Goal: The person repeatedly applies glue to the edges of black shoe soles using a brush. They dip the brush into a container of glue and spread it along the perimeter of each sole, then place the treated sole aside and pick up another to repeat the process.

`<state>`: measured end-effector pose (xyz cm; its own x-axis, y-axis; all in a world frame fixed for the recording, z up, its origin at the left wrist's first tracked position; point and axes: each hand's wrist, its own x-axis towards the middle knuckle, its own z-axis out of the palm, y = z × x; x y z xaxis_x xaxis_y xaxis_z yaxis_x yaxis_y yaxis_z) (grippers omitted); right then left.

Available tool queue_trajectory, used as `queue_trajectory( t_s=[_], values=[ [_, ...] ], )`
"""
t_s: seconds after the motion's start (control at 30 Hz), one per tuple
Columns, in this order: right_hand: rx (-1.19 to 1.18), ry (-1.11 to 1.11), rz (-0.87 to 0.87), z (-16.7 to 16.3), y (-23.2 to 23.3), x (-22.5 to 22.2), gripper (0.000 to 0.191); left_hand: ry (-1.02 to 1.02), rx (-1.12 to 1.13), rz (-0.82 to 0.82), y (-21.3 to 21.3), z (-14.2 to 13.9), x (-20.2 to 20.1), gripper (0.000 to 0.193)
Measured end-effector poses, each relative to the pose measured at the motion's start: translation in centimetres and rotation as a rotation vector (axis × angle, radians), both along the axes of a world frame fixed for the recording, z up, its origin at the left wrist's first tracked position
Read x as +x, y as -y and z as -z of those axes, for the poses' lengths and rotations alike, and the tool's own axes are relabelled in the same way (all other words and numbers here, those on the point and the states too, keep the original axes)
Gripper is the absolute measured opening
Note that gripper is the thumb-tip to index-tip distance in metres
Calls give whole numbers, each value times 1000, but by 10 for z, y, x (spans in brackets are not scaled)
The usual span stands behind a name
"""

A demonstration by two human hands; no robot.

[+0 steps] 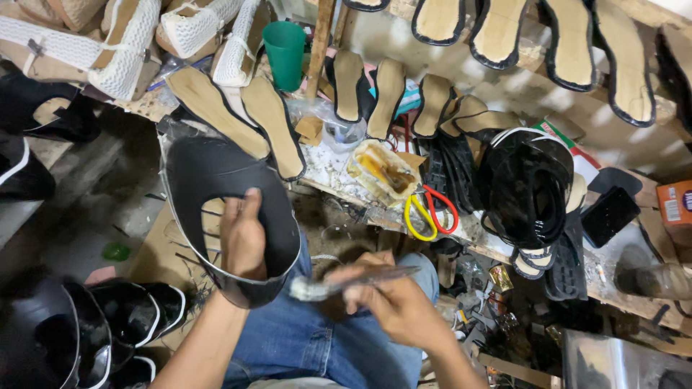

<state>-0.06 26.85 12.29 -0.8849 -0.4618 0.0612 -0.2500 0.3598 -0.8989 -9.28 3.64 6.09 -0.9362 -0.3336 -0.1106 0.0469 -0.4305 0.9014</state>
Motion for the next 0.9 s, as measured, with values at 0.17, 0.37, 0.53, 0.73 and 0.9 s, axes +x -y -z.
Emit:
queue_trajectory(
  t_s=[0.17,0.37,0.53,0.73,0.9],
  values=[
    [-330,136,289,23,27,-3,67,-117,77,-266,-15,-6,-1,32],
    [-654,-158,219,17,72,2,135,-134,-232,-275,-45,-38,9,43],
    [-920,-96,436,-25,25,0,136,-89,-485,80,-46,-44,10,37],
    [-469,-613,871,-92,-64,18,111,-72,-240,337,-43,13,-11,42],
    [-582,-1160,1001,-132,-118,35,117,4,-241,490,-15,71,-49,45]
  ],
)
